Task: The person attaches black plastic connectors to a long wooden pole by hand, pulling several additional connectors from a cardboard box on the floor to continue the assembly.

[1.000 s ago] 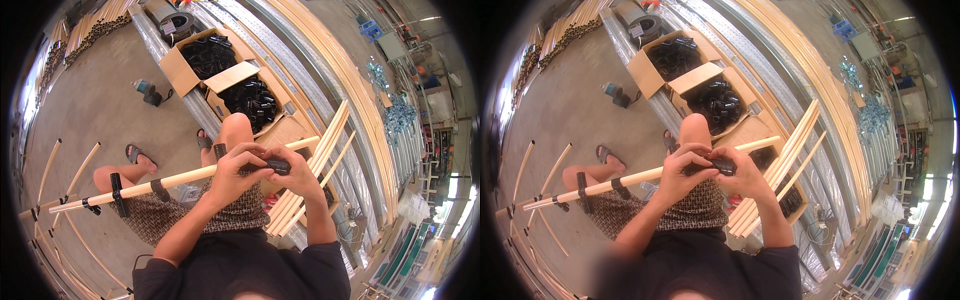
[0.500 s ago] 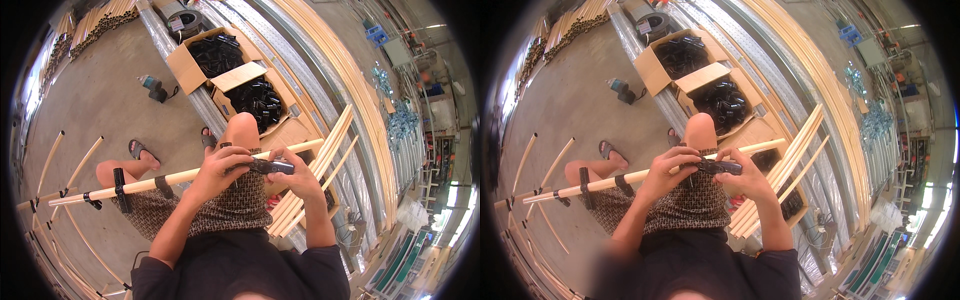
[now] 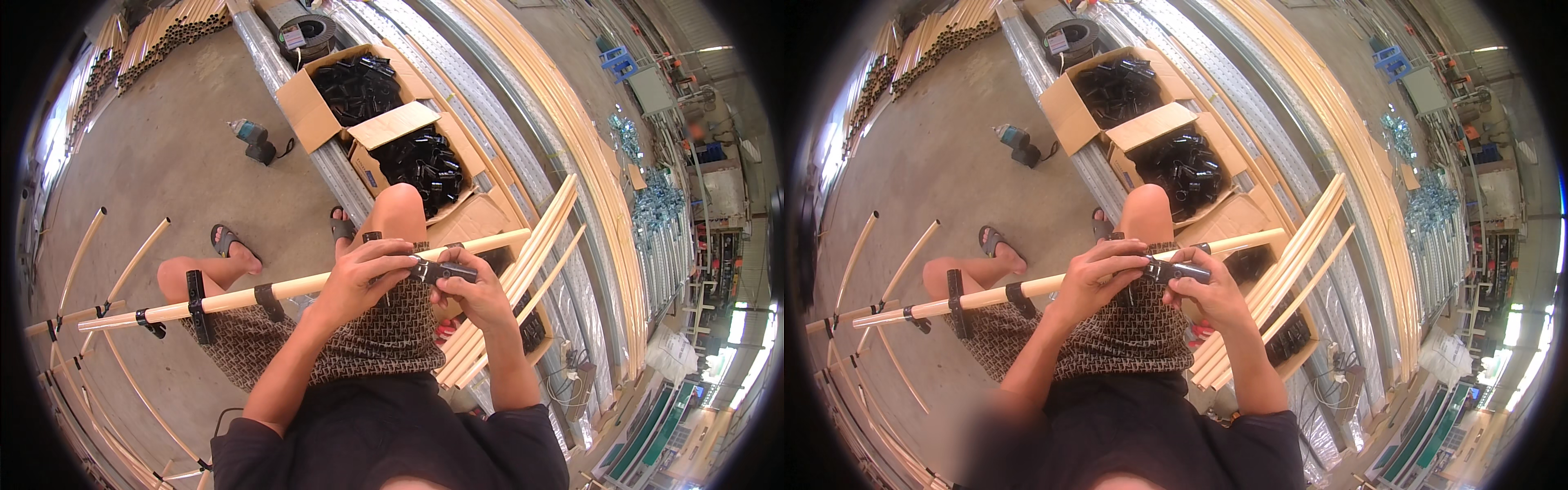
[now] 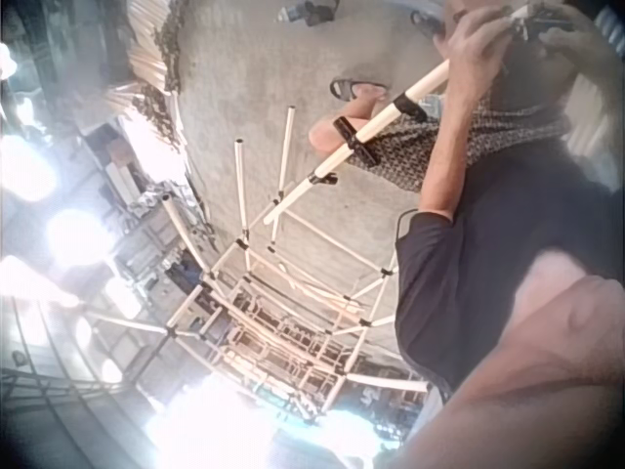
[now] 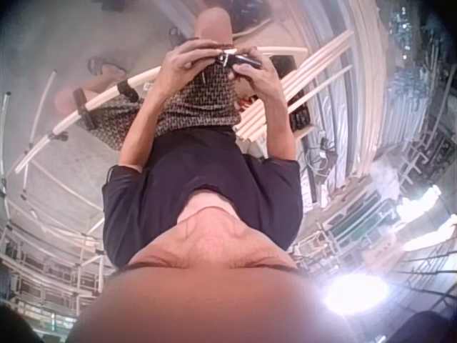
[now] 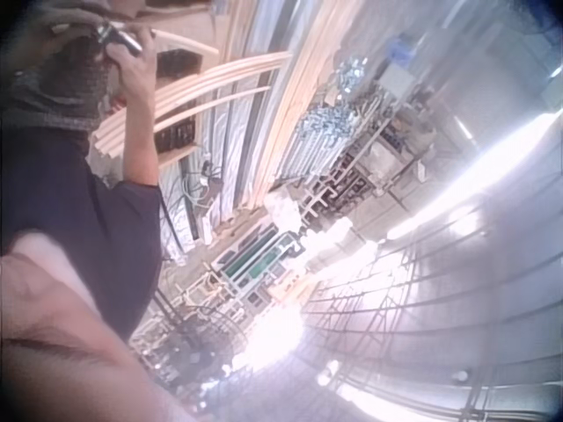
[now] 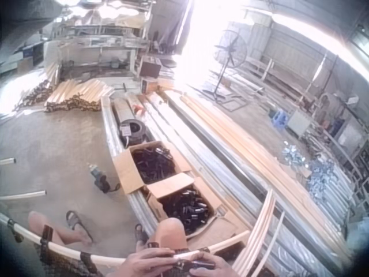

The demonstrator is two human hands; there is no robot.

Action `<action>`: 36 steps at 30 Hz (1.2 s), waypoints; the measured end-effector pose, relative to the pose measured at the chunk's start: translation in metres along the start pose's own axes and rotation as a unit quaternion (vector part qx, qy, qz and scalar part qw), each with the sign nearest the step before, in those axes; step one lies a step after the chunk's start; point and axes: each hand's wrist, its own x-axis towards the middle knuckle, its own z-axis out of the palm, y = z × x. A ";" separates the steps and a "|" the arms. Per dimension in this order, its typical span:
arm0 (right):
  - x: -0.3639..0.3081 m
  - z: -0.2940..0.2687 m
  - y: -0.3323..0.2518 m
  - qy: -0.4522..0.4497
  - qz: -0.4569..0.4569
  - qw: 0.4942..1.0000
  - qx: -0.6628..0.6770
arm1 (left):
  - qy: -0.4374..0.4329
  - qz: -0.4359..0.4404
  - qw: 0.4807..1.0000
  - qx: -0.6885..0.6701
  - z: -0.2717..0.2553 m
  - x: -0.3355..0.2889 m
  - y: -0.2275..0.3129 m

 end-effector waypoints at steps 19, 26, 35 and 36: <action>-0.006 0.008 -0.004 0.002 0.000 0.999 0.048 | 0.014 -0.087 0.990 -0.112 0.001 0.009 0.008; -0.011 0.006 -0.007 -0.007 0.027 0.997 0.069 | 0.001 -0.084 0.992 -0.098 0.009 0.010 0.005; -0.013 -0.002 -0.002 0.012 0.019 0.996 0.081 | -0.032 -0.075 0.991 -0.101 0.002 0.014 0.008; -0.014 -0.001 -0.003 0.013 0.018 0.997 0.080 | -0.027 -0.095 0.987 -0.124 0.002 0.014 0.009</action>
